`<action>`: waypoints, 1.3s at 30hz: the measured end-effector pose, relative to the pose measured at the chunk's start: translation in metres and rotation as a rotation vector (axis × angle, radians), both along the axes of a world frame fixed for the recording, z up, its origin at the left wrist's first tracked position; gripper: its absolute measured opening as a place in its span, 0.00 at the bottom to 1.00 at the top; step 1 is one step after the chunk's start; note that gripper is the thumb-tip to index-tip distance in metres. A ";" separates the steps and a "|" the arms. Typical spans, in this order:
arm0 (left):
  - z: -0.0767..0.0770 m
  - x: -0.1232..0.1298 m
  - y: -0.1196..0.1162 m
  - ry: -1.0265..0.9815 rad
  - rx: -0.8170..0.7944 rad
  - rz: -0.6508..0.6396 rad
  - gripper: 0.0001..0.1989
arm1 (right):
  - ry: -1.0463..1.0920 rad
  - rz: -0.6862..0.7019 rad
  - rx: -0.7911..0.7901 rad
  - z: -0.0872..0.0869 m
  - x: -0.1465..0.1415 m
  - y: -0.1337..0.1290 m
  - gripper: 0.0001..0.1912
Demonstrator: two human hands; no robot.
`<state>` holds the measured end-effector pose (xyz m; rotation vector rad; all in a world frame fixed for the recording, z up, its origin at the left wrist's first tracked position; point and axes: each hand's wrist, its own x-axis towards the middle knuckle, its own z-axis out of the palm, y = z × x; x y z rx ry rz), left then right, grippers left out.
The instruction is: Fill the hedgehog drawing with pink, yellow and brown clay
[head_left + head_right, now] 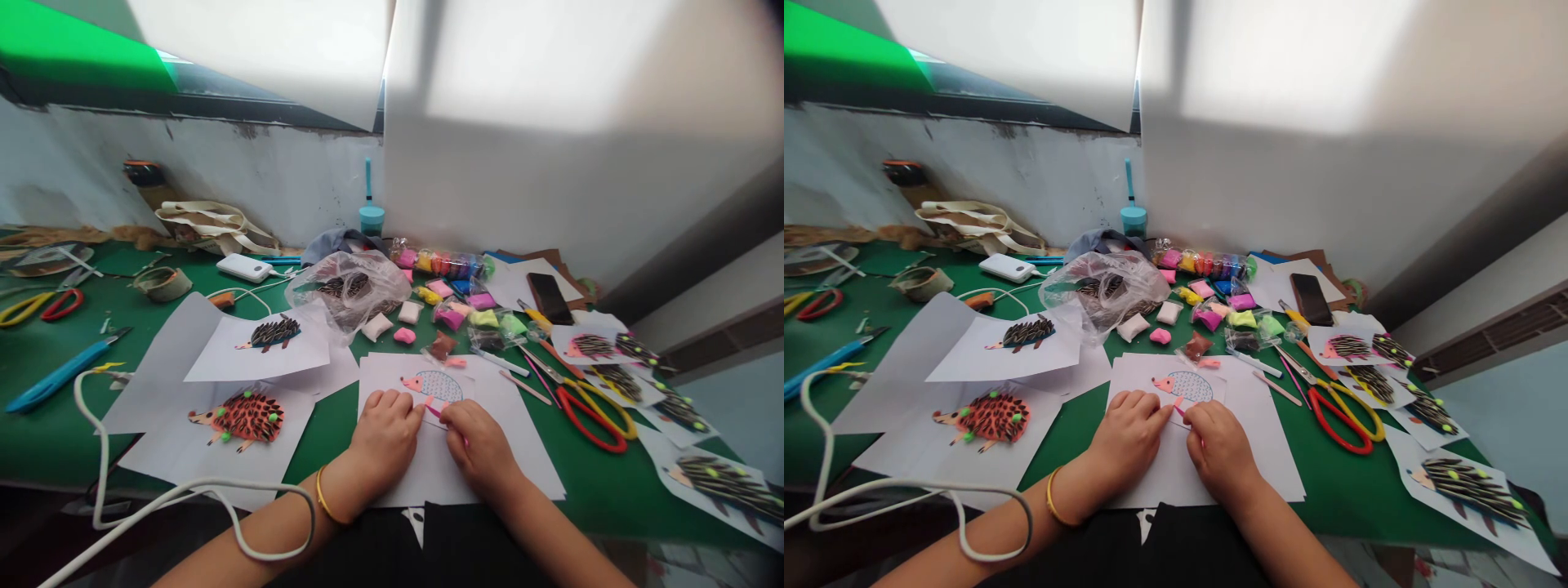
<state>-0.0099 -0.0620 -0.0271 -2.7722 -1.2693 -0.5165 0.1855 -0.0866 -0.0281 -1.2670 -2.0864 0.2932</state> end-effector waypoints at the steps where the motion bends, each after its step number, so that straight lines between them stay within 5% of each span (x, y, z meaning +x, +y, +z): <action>1: 0.000 0.000 0.000 0.006 0.000 0.000 0.14 | 0.001 0.001 0.000 0.000 0.000 0.000 0.10; 15: 0.003 0.001 -0.001 0.031 -0.025 0.017 0.12 | 0.065 0.007 -0.064 -0.002 0.002 0.000 0.09; 31: -0.005 0.000 0.001 0.005 0.039 0.012 0.21 | 0.155 -0.035 -0.020 -0.002 0.004 0.000 0.08; 39: 0.002 0.000 0.000 0.014 -0.027 0.018 0.12 | 0.126 0.023 -0.054 -0.002 0.003 -0.002 0.08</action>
